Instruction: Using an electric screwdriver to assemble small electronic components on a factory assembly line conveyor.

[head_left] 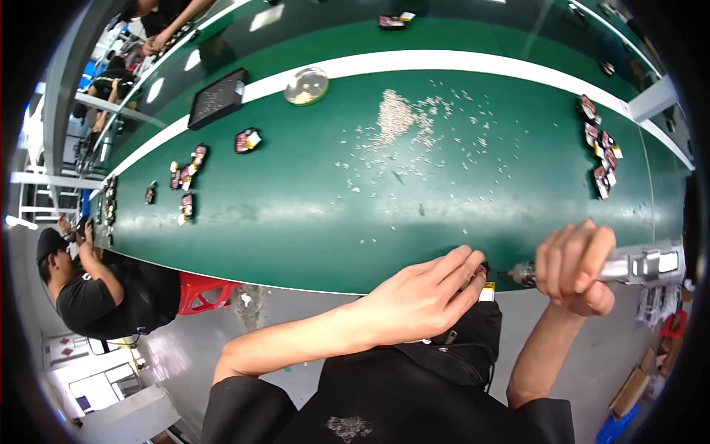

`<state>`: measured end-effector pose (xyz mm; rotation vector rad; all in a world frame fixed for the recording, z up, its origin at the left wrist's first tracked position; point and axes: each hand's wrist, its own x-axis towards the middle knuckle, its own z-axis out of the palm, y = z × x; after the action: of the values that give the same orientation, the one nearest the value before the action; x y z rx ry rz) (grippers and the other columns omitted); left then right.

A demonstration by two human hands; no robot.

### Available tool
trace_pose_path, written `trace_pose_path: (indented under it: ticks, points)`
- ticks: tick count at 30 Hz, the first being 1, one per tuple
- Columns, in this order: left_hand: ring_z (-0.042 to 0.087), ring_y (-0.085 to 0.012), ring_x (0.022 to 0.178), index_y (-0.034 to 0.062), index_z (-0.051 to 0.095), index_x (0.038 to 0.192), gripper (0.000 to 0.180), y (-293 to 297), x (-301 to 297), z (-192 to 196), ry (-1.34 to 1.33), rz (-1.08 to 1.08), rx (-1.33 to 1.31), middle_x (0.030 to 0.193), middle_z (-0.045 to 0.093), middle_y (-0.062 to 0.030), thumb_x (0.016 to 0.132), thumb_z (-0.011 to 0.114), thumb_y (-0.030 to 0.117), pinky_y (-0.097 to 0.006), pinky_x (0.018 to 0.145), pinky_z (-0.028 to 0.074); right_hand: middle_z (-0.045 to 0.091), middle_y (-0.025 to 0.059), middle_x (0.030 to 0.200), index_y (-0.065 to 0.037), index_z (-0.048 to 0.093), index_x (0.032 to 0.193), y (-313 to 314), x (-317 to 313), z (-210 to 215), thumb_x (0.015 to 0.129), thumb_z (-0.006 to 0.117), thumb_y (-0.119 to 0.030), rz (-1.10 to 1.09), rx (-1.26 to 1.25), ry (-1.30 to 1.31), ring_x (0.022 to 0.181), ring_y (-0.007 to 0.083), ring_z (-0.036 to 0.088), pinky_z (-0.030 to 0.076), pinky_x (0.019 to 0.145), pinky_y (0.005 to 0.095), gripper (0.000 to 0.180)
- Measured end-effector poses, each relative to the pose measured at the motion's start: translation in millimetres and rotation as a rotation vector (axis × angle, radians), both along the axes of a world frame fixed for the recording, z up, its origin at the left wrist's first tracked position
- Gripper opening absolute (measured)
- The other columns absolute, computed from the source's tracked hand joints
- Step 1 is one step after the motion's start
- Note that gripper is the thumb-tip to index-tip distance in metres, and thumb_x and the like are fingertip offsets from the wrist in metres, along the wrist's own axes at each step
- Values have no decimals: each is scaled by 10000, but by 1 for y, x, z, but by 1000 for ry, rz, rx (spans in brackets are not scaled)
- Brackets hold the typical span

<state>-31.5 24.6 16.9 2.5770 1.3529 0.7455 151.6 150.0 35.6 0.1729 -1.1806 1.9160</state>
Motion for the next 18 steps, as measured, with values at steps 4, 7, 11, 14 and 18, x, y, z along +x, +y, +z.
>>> trace_pose_path:
  ticks: [4, 7, 11, 14, 18]
  points:
    - [570, -337, 1056, -16, 574, 1122, 378, -19, -53, 15, -35, 361, -114, 1186, 561, -181, 746, 610, -6, -396, 875, 488, 514, 10, 478, -74, 492, 727, -7, 25, 3, 825, 652, -107, -70, -154, 151, 381, 120, 511, 435, 404, 247, 191]
    - [482, -372, 1169, -5, 518, 1203, 382, -40, -110, 9, 59, 844, -9, 1267, 508, -199, 827, 579, 7, -440, 994, 381, 483, 19, 468, -70, 479, 749, -15, 34, -10, 839, 615, -102, -112, -212, 147, 365, 123, 487, 433, 407, 249, 166]
    - [358, -411, 1257, -4, 486, 1218, 419, -41, -146, 6, 305, 1143, 112, 1384, 351, -226, 818, 610, -13, -486, 1018, 335, 441, 24, 459, -54, 454, 769, -29, 30, -27, 849, 573, -113, -129, -327, 120, 353, 129, 451, 416, 413, 266, 154]
    - [372, -399, 1251, -2, 502, 1206, 424, -23, -131, 13, 197, 1004, 112, 1357, 381, -213, 800, 623, -22, -470, 1012, 348, 416, 26, 463, -51, 446, 786, -37, 23, -34, 842, 549, -122, -133, -402, 98, 348, 131, 411, 399, 421, 288, 137]
    - [568, -314, 1013, 7, 607, 1029, 247, 9, -121, 5, 36, 830, 93, 1101, 572, -131, 786, 653, -11, -393, 842, 480, 382, 18, 465, -55, 443, 798, -43, 18, -40, 844, 506, -132, -186, -487, 41, 352, 121, 367, 386, 425, 290, 109]
